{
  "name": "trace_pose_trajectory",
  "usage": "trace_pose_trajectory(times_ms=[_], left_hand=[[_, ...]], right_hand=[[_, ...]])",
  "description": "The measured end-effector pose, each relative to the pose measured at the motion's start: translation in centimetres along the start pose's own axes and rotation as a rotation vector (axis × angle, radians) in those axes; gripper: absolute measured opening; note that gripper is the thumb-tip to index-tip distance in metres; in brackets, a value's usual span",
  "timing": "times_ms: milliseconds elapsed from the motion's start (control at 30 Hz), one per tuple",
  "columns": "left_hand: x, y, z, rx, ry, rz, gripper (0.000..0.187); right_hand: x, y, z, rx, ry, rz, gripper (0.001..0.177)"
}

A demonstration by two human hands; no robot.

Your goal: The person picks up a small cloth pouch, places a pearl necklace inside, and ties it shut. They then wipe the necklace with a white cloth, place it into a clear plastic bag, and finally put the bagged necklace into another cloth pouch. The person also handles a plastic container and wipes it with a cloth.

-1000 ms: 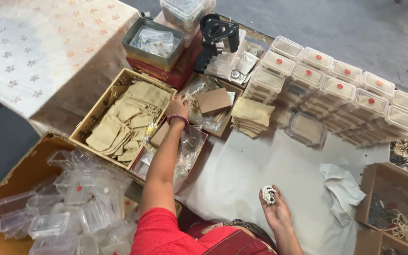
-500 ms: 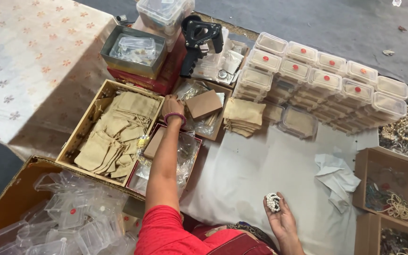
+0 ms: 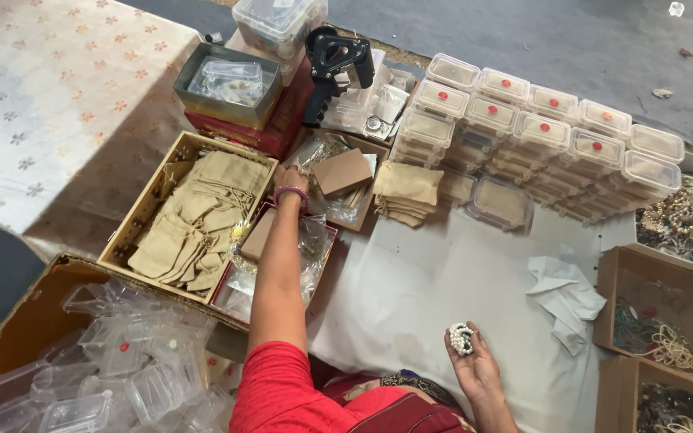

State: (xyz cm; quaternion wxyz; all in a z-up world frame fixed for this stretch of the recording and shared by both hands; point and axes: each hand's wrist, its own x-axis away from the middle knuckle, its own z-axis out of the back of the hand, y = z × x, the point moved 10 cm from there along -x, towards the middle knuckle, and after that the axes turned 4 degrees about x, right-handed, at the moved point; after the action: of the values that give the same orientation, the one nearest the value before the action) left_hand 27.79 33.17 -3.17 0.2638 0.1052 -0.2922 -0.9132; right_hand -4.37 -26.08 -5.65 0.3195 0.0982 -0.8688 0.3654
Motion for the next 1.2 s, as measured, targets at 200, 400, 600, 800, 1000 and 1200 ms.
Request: trace_pose_trajectory(times_ms=[200,400,600,800,1000,1200], left_hand=[[1.7,3.3,5.0,0.200,0.048,0.104,0.047],[2.8,2.8,9.4,0.422,0.518,0.020,0.039],[12.1,8.1,14.1,0.654,0.829,-0.077,0.026],[28.5,23.8,7.8,0.547,0.259,-0.759,0.032],[42.0,32.9,-0.6,0.695,-0.242,-0.821,0.019],[42.9,31.8,-14.3,0.625,-0.401,-0.704,0.020]], right_hand=[[-0.4,-0.8,3.1,-0.010,0.008,0.006,0.042],[-0.2,-1.1,5.4,-0.047,0.046,0.020,0.042],[-1.5,-0.4,6.5,-0.046,0.000,-0.012,0.040],[-3.2,-2.5,5.4,-0.047,-0.113,-0.045,0.039],[-3.5,-7.0,6.2,-0.094,-0.203,0.031,0.038],[-2.0,-8.4,11.1,-0.194,-0.109,0.040,0.039]])
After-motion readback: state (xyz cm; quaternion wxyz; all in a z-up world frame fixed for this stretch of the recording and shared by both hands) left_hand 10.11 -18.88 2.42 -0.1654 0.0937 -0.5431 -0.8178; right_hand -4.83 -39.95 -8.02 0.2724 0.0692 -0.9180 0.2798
